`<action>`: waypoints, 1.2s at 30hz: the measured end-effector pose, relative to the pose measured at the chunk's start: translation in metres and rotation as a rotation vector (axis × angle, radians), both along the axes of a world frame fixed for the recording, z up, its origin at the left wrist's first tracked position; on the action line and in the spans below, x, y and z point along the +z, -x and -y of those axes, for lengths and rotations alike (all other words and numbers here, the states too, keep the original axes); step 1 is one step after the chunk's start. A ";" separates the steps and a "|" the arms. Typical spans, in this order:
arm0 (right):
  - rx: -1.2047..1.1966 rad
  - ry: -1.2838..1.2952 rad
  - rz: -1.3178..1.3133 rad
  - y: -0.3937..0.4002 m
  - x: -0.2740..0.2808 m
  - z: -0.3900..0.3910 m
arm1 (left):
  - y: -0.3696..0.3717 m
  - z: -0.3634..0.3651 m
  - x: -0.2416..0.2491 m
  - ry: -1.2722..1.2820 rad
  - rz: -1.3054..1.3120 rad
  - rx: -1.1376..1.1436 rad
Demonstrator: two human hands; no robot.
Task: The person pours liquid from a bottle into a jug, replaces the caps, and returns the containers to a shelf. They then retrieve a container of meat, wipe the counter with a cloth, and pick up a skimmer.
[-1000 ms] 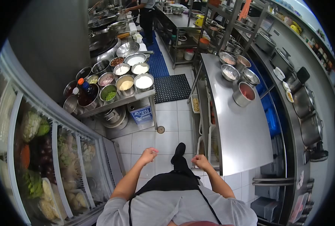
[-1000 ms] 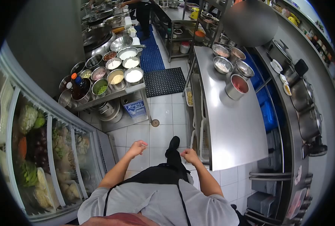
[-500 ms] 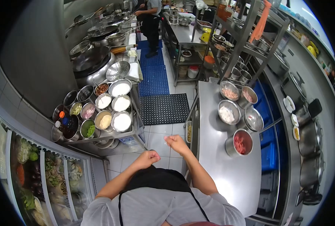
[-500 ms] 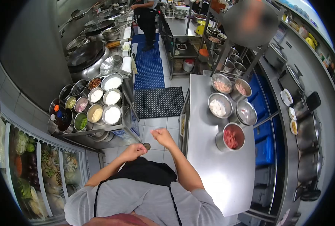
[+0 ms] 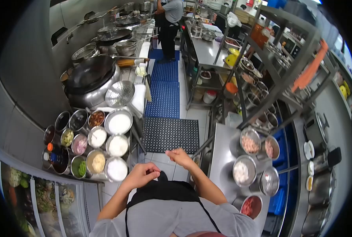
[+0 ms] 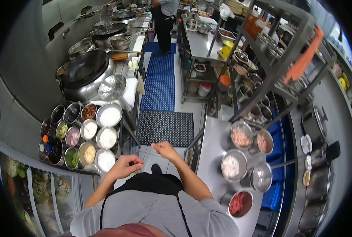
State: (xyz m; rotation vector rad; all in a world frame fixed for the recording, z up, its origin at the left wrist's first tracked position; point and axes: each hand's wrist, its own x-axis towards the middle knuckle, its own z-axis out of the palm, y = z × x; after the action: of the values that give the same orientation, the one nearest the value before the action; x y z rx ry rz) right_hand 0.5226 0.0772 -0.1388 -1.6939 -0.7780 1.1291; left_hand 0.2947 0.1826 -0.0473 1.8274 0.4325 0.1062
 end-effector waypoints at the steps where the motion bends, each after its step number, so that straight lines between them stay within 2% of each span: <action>1: 0.040 0.017 0.013 -0.014 -0.004 -0.008 | -0.011 -0.010 0.012 -0.017 0.008 0.023; 5: 0.076 0.107 0.047 -0.072 -0.021 -0.038 | -0.045 -0.041 0.042 -0.058 0.034 0.098; 6: 0.101 0.271 0.045 -0.091 -0.011 -0.046 | -0.053 -0.049 0.044 -0.063 0.047 0.118; 10: 0.062 0.219 -0.008 -0.138 -0.011 -0.086 | -0.085 -0.074 0.039 -0.062 0.102 0.213; 13: 0.156 0.126 0.038 -0.198 -0.059 -0.119 | -0.117 -0.096 0.043 -0.095 0.087 0.264; 18: 0.146 0.224 0.097 -0.290 -0.087 -0.178 | -0.191 -0.133 0.039 -0.084 0.068 0.385; 20: 0.200 0.178 0.027 -0.327 -0.097 -0.203 | -0.234 -0.153 0.041 -0.101 0.053 0.436; 25: 0.363 0.185 -0.048 -0.402 -0.087 -0.262 | -0.334 -0.203 0.061 -0.186 -0.024 0.394; 27: 0.417 0.237 -0.037 -0.421 -0.051 -0.286 | -0.366 -0.221 0.062 -0.192 -0.005 0.425; 28: 0.452 0.192 -0.018 -0.434 -0.063 -0.301 | -0.380 -0.228 0.066 -0.203 0.013 0.451; 32: 0.513 0.161 0.005 -0.461 -0.043 -0.349 | -0.414 -0.256 0.060 -0.171 -0.053 0.483; 36: 0.498 0.173 -0.053 -0.471 -0.051 -0.389 | -0.440 -0.295 0.036 -0.098 -0.033 0.491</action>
State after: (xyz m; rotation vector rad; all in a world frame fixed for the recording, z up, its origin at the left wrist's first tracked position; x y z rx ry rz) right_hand 0.9937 0.4660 -0.1895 -1.6455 -1.1343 1.6125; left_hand 0.7343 0.4776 -0.0111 1.7860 0.9069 0.4404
